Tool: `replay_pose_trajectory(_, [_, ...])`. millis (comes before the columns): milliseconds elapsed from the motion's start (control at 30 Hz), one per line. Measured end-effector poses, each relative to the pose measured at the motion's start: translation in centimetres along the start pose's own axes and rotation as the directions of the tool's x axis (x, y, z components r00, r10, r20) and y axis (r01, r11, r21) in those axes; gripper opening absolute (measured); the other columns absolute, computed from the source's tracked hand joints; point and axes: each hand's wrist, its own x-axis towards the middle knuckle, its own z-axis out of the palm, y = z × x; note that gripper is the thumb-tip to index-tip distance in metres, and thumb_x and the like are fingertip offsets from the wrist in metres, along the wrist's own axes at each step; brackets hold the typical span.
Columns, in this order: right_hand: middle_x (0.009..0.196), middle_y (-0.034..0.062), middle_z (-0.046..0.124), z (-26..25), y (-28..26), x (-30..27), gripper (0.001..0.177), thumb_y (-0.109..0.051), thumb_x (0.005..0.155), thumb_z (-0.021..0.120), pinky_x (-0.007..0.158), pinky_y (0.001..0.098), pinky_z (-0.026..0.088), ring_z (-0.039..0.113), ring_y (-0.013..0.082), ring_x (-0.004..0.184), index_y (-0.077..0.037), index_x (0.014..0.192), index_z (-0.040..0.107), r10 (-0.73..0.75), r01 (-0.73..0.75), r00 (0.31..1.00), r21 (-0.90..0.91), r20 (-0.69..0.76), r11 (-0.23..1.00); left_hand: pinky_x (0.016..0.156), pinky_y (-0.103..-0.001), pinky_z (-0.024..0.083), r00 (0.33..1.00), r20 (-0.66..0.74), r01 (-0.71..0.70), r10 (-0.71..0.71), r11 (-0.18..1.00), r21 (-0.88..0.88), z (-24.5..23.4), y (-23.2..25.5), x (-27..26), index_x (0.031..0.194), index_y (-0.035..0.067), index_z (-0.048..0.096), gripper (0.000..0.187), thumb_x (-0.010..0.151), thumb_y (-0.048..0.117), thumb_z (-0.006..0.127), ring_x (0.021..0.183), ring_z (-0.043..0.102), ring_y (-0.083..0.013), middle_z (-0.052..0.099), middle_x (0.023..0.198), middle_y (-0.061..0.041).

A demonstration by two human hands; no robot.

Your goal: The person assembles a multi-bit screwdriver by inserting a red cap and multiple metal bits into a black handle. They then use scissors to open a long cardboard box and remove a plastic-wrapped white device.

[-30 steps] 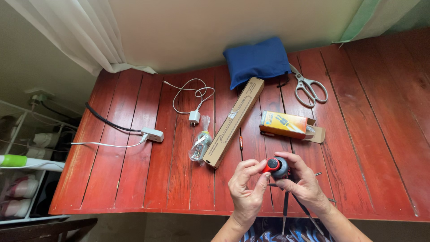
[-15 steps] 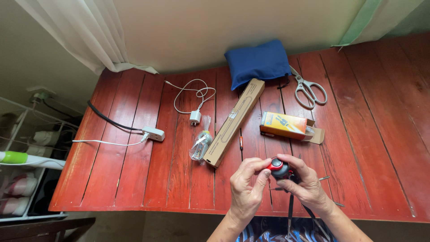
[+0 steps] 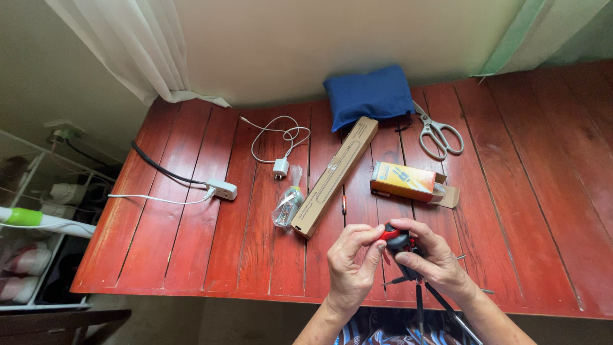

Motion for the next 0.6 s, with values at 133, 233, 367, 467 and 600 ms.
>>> replay_pose_trajectory(133, [0.119, 0.0126, 0.065, 0.2, 0.0, 0.0, 0.050, -0.007, 0.098, 0.064, 0.087, 0.0308, 0.058, 0.066, 0.0174, 0.104, -0.008, 0.145, 0.047, 0.058, -0.059, 0.998, 0.087, 0.017, 0.994, 0.074, -0.027, 0.058, 1.000, 0.007, 0.002, -0.002, 0.998, -0.056, 0.0, 0.6, 0.2, 0.117, -0.001, 0.070, 0.022, 0.096, -0.004, 0.069, 0.087, 0.068, -0.0173, 0.064, 0.104, -0.011])
replay_pose_trajectory(233, [0.113, 0.0123, 0.065, 0.1, -0.3, 0.0, 0.053, -0.010, 0.098, 0.065, 0.080, 0.0312, 0.061, 0.069, 0.0174, 0.098, -0.009, 0.147, 0.043, 0.091, -0.097, 0.995, 0.172, 0.042, 0.980, 0.066, -0.026, 0.059, 0.983, 0.023, 0.186, -0.184, 0.967, -0.174, 0.2, 1.4, 0.1, 0.113, -0.001, 0.071, 0.018, 0.096, -0.002, 0.069, 0.076, 0.069, -0.0140, 0.065, 0.100, -0.009])
replay_pose_trajectory(367, [0.113, 0.0113, 0.063, -0.1, -1.0, 0.2, 0.056, -0.011, 0.098, 0.066, 0.071, 0.0273, 0.056, 0.064, 0.0148, 0.090, -0.009, 0.149, 0.043, 0.106, -0.107, 0.994, 0.146, 0.017, 0.983, 0.068, -0.026, 0.059, 0.992, -0.025, 0.119, -0.121, 0.990, -0.076, 0.5, 2.0, 0.2, 0.111, -0.001, 0.072, 0.017, 0.094, 0.000, 0.074, 0.077, 0.070, -0.0134, 0.068, 0.096, -0.009])
replay_pose_trajectory(467, [0.116, 0.0107, 0.063, 0.0, -1.3, 0.4, 0.055, -0.011, 0.098, 0.065, 0.084, 0.0289, 0.056, 0.063, 0.0151, 0.100, -0.008, 0.148, 0.042, 0.088, -0.092, 0.995, 0.108, 0.040, 0.990, 0.072, -0.026, 0.058, 0.997, -0.041, 0.064, -0.066, 0.997, -0.036, 0.4, 1.6, 0.1, 0.109, -0.002, 0.072, 0.016, 0.094, 0.002, 0.075, 0.080, 0.070, -0.0131, 0.068, 0.095, -0.009])
replay_pose_trajectory(600, [0.115, 0.0103, 0.063, 0.3, -1.0, 0.6, 0.056, -0.013, 0.097, 0.066, 0.079, 0.0296, 0.056, 0.063, 0.0149, 0.098, -0.009, 0.148, 0.043, 0.127, -0.128, 0.992, 0.112, 0.024, 0.985, 0.074, -0.026, 0.056, 0.992, -0.056, 0.109, -0.115, 0.989, -0.101, 0.7, 0.2, -0.4, 0.108, -0.002, 0.072, 0.014, 0.095, 0.003, 0.075, 0.082, 0.068, -0.0135, 0.069, 0.095, -0.009])
